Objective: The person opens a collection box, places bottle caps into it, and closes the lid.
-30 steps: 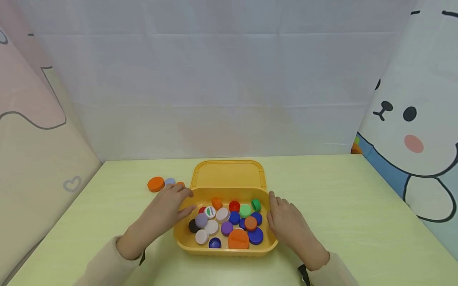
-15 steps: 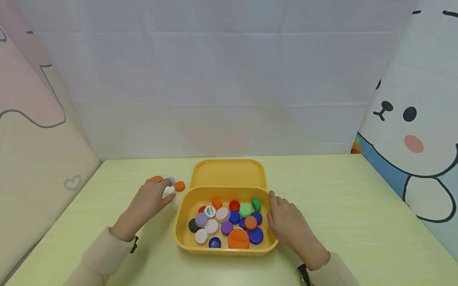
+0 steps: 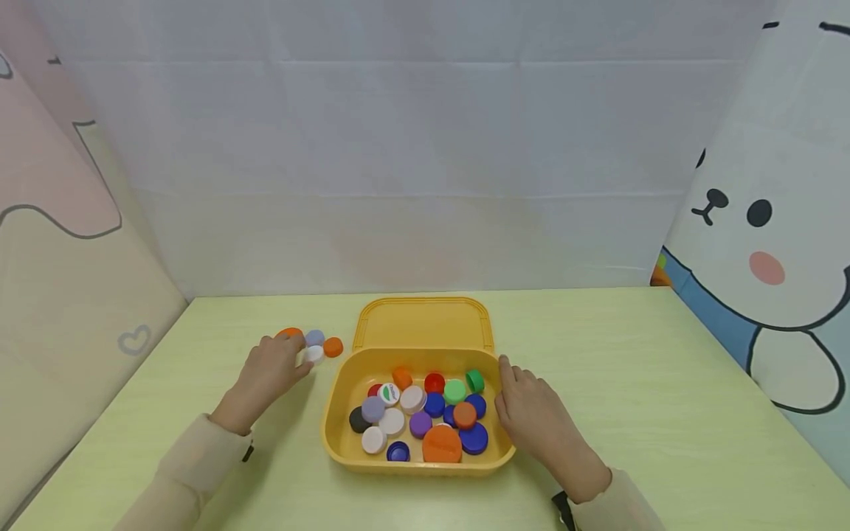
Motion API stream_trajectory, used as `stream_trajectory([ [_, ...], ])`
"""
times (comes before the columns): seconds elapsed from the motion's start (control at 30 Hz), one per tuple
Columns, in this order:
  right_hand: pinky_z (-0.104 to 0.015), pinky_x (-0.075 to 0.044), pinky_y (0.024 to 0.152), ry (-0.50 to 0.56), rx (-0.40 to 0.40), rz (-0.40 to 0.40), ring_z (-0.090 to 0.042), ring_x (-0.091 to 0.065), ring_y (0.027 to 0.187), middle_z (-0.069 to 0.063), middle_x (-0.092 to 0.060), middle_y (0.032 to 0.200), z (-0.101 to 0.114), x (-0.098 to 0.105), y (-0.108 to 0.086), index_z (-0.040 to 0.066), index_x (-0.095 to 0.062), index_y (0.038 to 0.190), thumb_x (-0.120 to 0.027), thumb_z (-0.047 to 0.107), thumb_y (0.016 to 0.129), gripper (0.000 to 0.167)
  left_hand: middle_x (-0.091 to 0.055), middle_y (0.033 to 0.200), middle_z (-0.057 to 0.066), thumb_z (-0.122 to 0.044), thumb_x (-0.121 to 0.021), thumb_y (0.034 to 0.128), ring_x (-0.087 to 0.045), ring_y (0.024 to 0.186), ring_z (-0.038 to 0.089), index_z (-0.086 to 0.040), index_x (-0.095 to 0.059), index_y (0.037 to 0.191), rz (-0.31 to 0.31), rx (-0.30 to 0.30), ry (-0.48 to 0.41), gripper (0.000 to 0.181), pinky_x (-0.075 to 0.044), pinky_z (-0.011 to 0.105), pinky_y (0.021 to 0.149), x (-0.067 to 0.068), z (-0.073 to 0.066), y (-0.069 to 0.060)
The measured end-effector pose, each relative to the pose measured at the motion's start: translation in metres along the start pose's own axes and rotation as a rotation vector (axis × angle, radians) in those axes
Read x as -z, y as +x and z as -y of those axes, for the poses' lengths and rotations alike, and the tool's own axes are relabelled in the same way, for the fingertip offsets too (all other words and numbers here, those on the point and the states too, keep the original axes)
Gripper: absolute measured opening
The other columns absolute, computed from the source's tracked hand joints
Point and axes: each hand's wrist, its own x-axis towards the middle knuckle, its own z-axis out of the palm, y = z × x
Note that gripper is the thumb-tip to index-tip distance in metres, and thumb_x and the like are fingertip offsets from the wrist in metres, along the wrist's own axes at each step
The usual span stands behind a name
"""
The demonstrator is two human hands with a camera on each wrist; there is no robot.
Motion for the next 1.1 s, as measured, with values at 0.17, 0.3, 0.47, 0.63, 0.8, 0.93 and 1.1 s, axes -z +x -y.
stream_trajectory([
  [0.17,-0.046,-0.049,0.081,0.006,-0.021,0.041,-0.034,-0.059,0.093,-0.023,-0.059,0.11,0.002,0.003,0.001,-0.012,-0.041,0.127,-0.048,0.011,0.089,0.045,-0.06,0.081,0.014,-0.024,-0.068,0.0781,-0.052,0.071,0.031,0.0,-0.061,0.093,0.018,0.014,0.028,0.029,-0.045,0.043,0.062,-0.005,0.001,0.005],
  [0.3,-0.046,-0.049,0.081,0.007,-0.03,0.044,-0.034,-0.059,0.092,-0.022,-0.059,0.109,0.002,0.003,0.001,-0.012,-0.041,0.127,-0.048,0.011,0.089,0.045,-0.06,0.079,0.015,-0.023,-0.068,0.0777,-0.052,0.07,0.032,0.001,-0.061,0.09,0.016,0.02,0.039,0.028,-0.045,0.043,0.061,-0.009,0.001,0.008],
  [0.47,-0.046,-0.049,0.079,0.007,-0.028,0.037,-0.034,-0.059,0.09,-0.022,-0.059,0.107,0.002,0.002,0.001,-0.012,-0.041,0.127,-0.047,0.01,0.088,0.045,-0.058,0.077,0.014,-0.021,-0.066,0.0776,-0.051,0.069,0.031,0.0,-0.061,0.086,0.018,0.024,0.037,0.024,-0.044,0.044,0.061,-0.011,0.001,0.01],
  [0.63,-0.046,-0.049,0.08,0.01,-0.025,0.037,-0.034,-0.06,0.09,-0.022,-0.06,0.108,0.001,0.001,0.002,-0.012,-0.041,0.127,-0.047,0.011,0.088,0.045,-0.057,0.077,0.014,-0.02,-0.065,0.0782,-0.051,0.073,0.033,-0.002,-0.06,0.086,0.028,0.04,0.024,0.021,-0.044,0.045,0.063,-0.013,-0.001,0.013],
  [0.8,-0.046,-0.049,0.079,0.009,-0.021,0.026,-0.035,-0.06,0.09,-0.023,-0.06,0.107,0.0,0.0,0.002,-0.012,-0.041,0.126,-0.048,0.01,0.088,0.045,-0.056,0.077,0.014,-0.022,-0.064,0.0792,-0.052,0.076,0.036,-0.003,-0.06,0.087,0.027,0.043,0.041,0.021,-0.044,0.046,0.064,-0.015,-0.003,0.015],
  [0.93,-0.046,-0.049,0.08,0.016,-0.026,0.033,-0.035,-0.06,0.09,-0.023,-0.06,0.107,0.0,0.001,0.002,-0.012,-0.041,0.127,-0.047,0.01,0.088,0.045,-0.056,0.077,0.013,-0.023,-0.064,0.0795,-0.052,0.077,0.036,-0.003,-0.06,0.089,0.029,0.042,0.051,0.023,-0.045,0.046,0.065,-0.015,-0.003,0.016],
  [1.1,-0.046,-0.049,0.079,0.018,-0.028,0.04,-0.034,-0.06,0.089,-0.023,-0.06,0.107,0.0,0.001,0.002,-0.012,-0.041,0.127,-0.047,0.01,0.088,0.045,-0.057,0.08,0.014,-0.025,-0.065,0.0804,-0.052,0.078,0.035,-0.002,-0.06,0.093,0.04,0.045,0.048,0.027,-0.045,0.045,0.067,-0.014,-0.003,0.014],
])
